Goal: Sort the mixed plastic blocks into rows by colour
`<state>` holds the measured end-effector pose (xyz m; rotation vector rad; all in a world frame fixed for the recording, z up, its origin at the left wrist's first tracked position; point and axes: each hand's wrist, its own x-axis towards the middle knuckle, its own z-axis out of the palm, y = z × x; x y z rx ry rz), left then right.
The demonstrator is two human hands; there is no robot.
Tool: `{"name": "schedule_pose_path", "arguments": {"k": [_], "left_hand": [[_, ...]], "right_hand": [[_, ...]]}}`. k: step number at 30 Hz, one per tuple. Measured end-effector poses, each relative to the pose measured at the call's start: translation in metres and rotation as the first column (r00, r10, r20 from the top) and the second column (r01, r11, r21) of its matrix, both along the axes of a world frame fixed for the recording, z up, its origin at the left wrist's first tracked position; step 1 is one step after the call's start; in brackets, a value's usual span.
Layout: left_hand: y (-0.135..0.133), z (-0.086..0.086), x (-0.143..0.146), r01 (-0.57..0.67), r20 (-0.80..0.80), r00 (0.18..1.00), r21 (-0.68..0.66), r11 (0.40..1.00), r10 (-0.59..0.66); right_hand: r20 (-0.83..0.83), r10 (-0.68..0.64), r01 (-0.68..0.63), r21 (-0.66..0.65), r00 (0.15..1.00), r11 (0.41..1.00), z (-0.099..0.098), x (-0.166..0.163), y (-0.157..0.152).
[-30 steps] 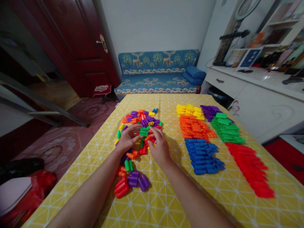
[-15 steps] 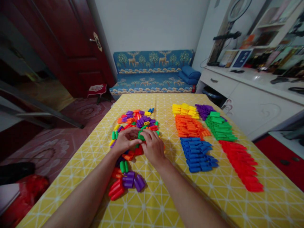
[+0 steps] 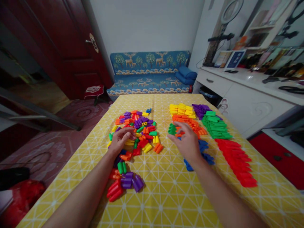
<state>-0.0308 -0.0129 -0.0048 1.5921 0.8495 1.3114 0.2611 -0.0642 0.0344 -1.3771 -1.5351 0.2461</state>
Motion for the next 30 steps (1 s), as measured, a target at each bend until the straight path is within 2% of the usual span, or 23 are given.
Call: {"name": "schedule_pose_path", "arguments": {"k": [3, 5, 7, 9, 10, 12, 16, 21, 26, 30], "left_hand": [[0.001, 0.0, 0.001, -0.006, -0.02, 1.0, 0.003, 1.0, 0.006], [0.001, 0.0, 0.002, -0.006, -0.028, 1.0, -0.001, 1.0, 0.006], [0.0, 0.0, 0.003, -0.01, -0.03, 1.0, -0.007, 1.0, 0.009], [0.0, 0.0, 0.003, -0.016, -0.032, 0.999, -0.01, 1.0, 0.015], [0.0, -0.001, 0.003, -0.016, -0.033, 0.999, -0.01, 1.0, 0.016], [0.001, -0.002, 0.002, -0.012, -0.037, 0.999, -0.008, 1.0, 0.011], [0.003, -0.006, -0.001, -0.012, -0.055, 0.998, -0.013, 1.0, 0.012], [0.004, -0.007, -0.003, -0.024, -0.069, 0.997, -0.025, 0.999, 0.023], [0.003, -0.006, -0.002, -0.024, -0.065, 0.998, -0.038, 0.999, 0.021], [0.003, -0.005, -0.002, -0.028, -0.076, 0.997, -0.023, 0.999, 0.026]], "right_hand": [[0.061, -0.268, 0.27, -0.027, 0.961, 0.962, 0.009, 0.087, 0.004], [0.11, -0.416, 0.427, -0.109, 0.902, 0.897, 0.011, 0.147, 0.007], [0.183, -0.551, 0.58, -0.211, 0.814, 0.787, 0.01, 0.202, 0.008], [0.307, -0.604, 0.676, -0.285, 0.736, 0.679, 0.006, 0.247, 0.008], [0.37, -0.59, 0.694, -0.311, 0.718, 0.649, 0.003, 0.264, 0.008], [0.462, -0.511, 0.681, -0.37, 0.725, 0.632, -0.004, 0.289, 0.01], [0.552, -0.373, 0.647, -0.466, 0.745, 0.604, -0.017, 0.308, 0.023], [0.604, -0.251, 0.577, -0.436, 0.757, 0.69, -0.033, 0.312, 0.039], [0.506, -0.282, 0.534, -0.467, 0.815, 0.705, -0.039, 0.312, 0.039], [0.441, -0.408, 0.586, -0.425, 0.799, 0.69, -0.023, 0.3, 0.042]]}}
